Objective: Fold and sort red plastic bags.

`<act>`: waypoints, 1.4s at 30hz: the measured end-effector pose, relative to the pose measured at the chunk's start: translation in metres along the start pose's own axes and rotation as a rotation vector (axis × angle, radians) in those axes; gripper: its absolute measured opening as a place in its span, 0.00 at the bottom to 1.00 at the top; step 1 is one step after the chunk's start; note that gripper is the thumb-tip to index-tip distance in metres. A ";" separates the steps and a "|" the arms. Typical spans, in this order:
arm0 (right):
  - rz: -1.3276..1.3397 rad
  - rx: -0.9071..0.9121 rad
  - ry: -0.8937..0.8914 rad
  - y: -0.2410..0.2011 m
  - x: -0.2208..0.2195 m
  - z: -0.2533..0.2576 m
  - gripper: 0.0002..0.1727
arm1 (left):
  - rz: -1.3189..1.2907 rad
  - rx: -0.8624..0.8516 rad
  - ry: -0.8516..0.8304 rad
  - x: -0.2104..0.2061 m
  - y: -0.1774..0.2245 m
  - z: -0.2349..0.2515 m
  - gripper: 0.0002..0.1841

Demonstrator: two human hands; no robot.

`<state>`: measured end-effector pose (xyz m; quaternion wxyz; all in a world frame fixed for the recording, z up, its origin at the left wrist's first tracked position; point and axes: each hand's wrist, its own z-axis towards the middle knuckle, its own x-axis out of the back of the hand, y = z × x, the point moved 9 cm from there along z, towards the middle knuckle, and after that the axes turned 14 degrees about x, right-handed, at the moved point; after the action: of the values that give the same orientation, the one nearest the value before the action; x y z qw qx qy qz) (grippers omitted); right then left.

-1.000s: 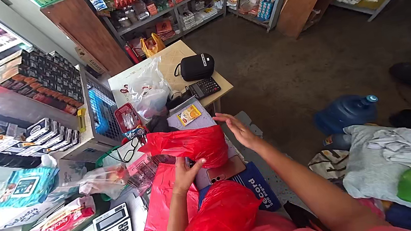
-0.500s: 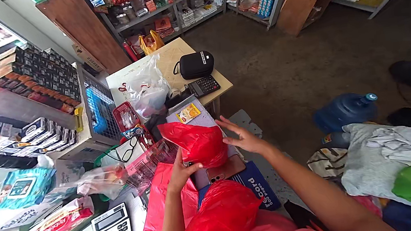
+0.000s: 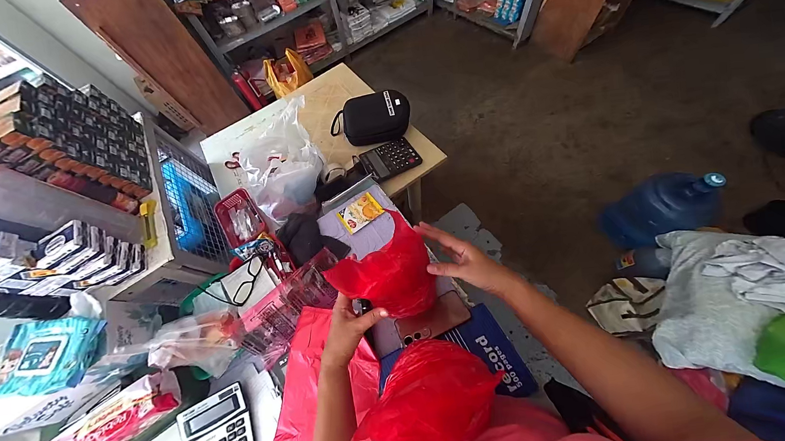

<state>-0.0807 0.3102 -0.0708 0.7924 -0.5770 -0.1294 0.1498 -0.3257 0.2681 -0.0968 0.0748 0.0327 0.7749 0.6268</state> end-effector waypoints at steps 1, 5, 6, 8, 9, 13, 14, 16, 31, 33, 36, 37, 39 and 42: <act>0.007 0.017 -0.009 0.000 -0.002 0.002 0.38 | 0.026 -0.004 0.017 0.000 -0.001 0.003 0.43; -0.171 -0.028 -0.147 0.052 -0.015 -0.011 0.34 | 0.295 0.065 0.009 -0.004 -0.047 0.021 0.32; -0.189 -0.060 -0.176 0.063 -0.018 -0.017 0.34 | 0.333 0.101 -0.009 -0.006 -0.059 0.023 0.32; -0.196 -0.077 -0.197 0.063 -0.018 -0.018 0.33 | 0.342 0.162 -0.024 -0.008 -0.067 0.023 0.34; -0.207 -0.071 -0.191 0.058 -0.015 -0.017 0.34 | 0.319 0.148 -0.004 -0.007 -0.063 0.021 0.37; -0.153 -0.017 -0.143 0.021 0.001 -0.004 0.52 | 0.217 -0.063 0.051 -0.002 -0.021 0.004 0.67; -0.110 -0.001 -0.124 0.012 0.003 0.000 0.54 | 0.223 -0.118 0.060 -0.003 -0.010 0.002 0.68; -0.079 0.004 -0.117 0.003 0.001 0.006 0.54 | 0.264 -0.206 0.102 -0.004 0.002 0.001 0.61; -0.140 -0.076 -0.054 0.019 0.008 -0.016 0.56 | 0.422 -0.022 0.423 0.025 -0.031 -0.038 0.37; -0.165 -0.133 -0.027 0.016 0.024 -0.031 0.52 | 0.566 0.126 0.533 0.052 -0.045 -0.059 0.31; -0.188 -0.264 -0.020 0.021 0.035 -0.057 0.44 | 0.740 0.298 0.542 0.076 -0.077 -0.075 0.30; -0.184 -0.308 -0.026 0.025 0.034 -0.065 0.41 | 0.773 0.331 0.536 0.076 -0.085 -0.078 0.32; -0.173 -0.382 -0.050 0.033 0.027 -0.078 0.36 | 0.811 0.392 0.516 0.074 -0.096 -0.080 0.33; -0.151 -0.457 -0.142 0.043 0.012 -0.088 0.34 | 0.828 0.381 0.521 0.073 -0.109 -0.077 0.26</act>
<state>-0.0407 0.2503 -0.1376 0.6394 -0.7178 -0.2580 0.0973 -0.4047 0.1809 -0.1927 -0.3817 0.1923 0.7902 0.4393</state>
